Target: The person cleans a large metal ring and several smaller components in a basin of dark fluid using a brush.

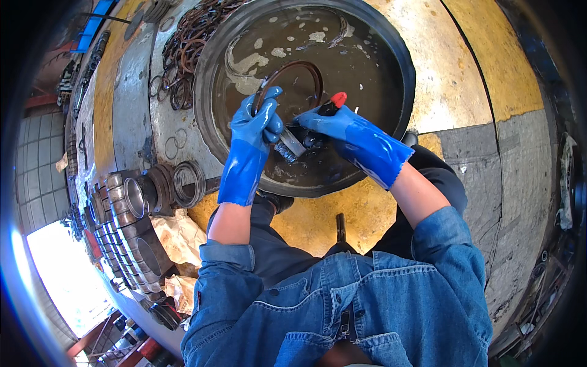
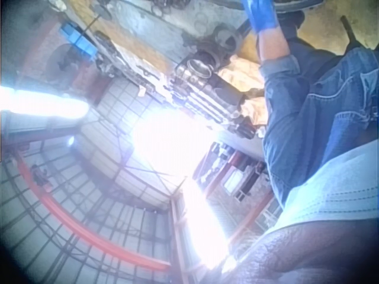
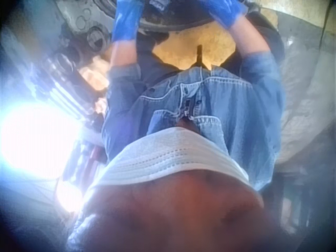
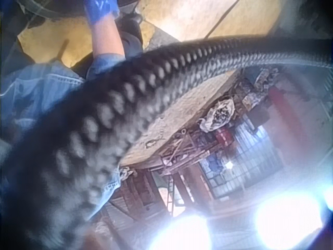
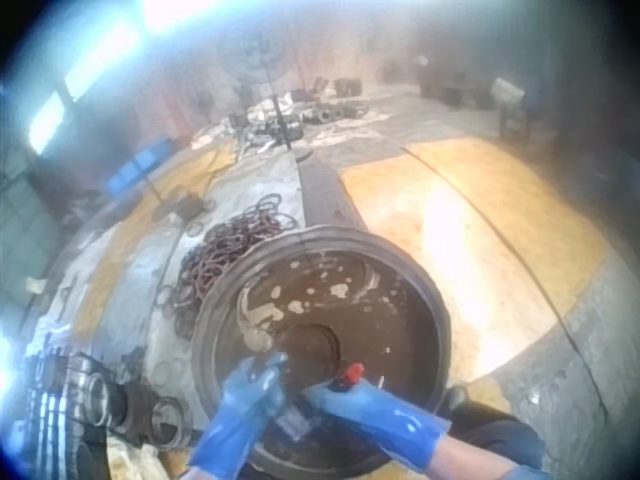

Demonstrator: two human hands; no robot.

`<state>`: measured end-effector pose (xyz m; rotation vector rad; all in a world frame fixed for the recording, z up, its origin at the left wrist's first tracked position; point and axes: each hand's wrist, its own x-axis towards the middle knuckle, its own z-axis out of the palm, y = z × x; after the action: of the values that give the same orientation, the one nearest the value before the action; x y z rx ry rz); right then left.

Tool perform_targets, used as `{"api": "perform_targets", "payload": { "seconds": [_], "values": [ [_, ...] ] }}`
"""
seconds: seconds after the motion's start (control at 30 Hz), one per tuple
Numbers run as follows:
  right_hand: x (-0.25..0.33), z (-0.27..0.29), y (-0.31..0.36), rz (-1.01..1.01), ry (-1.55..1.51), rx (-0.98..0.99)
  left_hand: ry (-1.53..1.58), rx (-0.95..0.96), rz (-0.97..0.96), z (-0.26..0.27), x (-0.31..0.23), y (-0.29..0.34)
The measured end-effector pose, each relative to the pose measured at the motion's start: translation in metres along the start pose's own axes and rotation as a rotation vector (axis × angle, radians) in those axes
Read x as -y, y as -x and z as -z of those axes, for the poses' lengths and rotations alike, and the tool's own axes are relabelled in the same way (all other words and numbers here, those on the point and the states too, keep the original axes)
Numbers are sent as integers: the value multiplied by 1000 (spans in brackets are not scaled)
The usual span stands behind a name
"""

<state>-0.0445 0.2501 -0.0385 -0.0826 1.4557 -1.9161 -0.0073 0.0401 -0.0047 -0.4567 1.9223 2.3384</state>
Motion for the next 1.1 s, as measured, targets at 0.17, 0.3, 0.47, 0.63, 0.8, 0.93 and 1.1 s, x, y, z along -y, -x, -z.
{"api": "perform_targets", "payload": {
  "seconds": [0.17, 0.3, 0.47, 0.63, 0.8, 0.93, 1.1],
  "values": [
    [53, 28, 15, -156, 799, -199, -167, 21, -115, -5, 8, -2],
    [61, 37, 26, -48, 1214, -672, -917, 365, -995, 2, -2, -31],
    [50, 29, 22, 126, 860, -372, -1217, 52, -985, -11, 7, -18],
    [28, -10, 16, 155, 937, -40, -584, -227, -329, 31, 50, -27],
    [-4, -8, 16, 266, 1055, 34, 540, 113, 440, 21, 26, -21],
    [6, -11, 13, 122, 1015, -146, 32, 48, 376, 28, 27, -20],
    [34, 6, 4, 257, 276, -237, -58, 81, 371, 21, 19, -9]
  ]
}}
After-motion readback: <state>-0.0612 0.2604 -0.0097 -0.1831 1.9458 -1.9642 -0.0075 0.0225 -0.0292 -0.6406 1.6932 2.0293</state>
